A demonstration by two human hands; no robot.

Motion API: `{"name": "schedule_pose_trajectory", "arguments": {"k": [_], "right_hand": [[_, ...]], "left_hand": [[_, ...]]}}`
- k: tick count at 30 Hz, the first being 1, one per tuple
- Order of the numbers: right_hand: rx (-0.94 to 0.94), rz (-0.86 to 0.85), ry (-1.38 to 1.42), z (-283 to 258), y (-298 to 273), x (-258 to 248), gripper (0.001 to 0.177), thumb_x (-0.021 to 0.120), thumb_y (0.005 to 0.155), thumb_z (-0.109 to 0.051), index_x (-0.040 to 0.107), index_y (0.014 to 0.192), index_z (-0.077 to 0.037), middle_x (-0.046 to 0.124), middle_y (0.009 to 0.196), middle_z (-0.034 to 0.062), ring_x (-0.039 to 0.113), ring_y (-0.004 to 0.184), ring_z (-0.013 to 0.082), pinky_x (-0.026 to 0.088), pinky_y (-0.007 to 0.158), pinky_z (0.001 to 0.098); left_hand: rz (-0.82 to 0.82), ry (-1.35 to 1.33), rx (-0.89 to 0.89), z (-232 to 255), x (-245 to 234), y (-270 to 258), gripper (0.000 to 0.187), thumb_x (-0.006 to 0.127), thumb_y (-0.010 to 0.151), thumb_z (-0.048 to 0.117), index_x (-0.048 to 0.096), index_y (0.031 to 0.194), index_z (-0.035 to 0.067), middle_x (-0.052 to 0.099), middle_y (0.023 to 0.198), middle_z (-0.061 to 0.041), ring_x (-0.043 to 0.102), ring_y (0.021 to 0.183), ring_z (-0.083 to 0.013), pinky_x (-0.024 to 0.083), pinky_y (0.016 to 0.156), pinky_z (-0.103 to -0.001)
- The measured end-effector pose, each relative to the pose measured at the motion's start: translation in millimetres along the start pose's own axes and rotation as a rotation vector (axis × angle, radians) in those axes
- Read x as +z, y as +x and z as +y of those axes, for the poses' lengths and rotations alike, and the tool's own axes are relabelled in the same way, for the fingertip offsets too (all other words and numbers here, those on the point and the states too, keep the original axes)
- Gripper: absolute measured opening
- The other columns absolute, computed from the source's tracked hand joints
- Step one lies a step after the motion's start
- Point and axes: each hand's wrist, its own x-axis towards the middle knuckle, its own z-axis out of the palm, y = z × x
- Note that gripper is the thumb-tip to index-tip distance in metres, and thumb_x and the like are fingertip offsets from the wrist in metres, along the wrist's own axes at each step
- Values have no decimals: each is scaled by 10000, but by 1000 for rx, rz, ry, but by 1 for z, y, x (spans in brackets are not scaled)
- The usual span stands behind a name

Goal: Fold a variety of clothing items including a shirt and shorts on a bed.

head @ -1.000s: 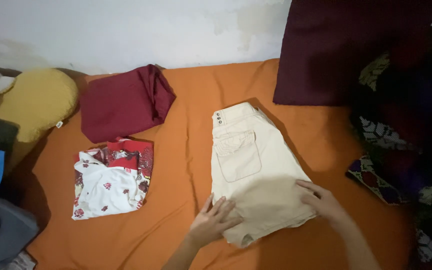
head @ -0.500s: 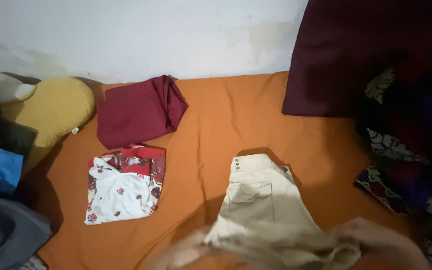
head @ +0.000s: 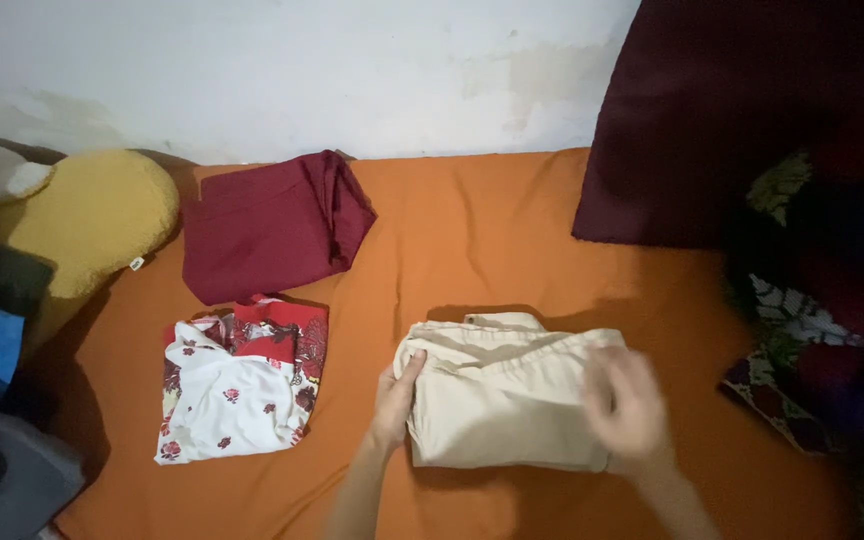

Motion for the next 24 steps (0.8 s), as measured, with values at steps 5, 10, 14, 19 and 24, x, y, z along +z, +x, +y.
{"name": "schedule_pose_trajectory", "arguments": {"k": [5,10,14,19,24], "right_hand": [[-293,41,-364,-24,-3,18,590,681,829,-449,600,1354,-192,505,1414,155,490,1327,365,410,1069,534],[181,-23,-383,9,11,22,1005,814,685,-555,450,1543,-179,400,1462,276,434,1297,455,404,986,587],[457,-180,40,36,19,20,783,787,807,-437,509,1470,-128,633,1122,226,636,1006,332,531,836,441],[366,-111,231,23,21,12,373,690,955,-294,663,1260,-82,709,900,146,623,775,227,529,676,352],[180,101,252,12,50,12,303,639,1025,-268,645,1202,-23,725,887,89,644,741,151,524,661,324]], "left_hand": [[207,802,275,6,-2,-5,535,719,890,314,582,1309,11,659,1212,-182,629,1127,-304,517,966,-409],[-69,1364,831,35,-1,-31,301,797,870,296,630,1047,119,599,1348,-167,555,1263,-346,449,1060,-440],[-480,1497,979,33,-8,-29,393,750,794,281,640,1130,110,617,1172,-152,575,1170,-362,332,1065,-573],[-256,1465,798,26,0,-10,118,637,954,136,578,1030,69,649,979,-162,643,1028,-388,444,1130,-541],[-75,1426,214,55,50,19,145,454,1072,200,523,1142,92,678,893,-157,698,748,-317,611,700,-450]]}}
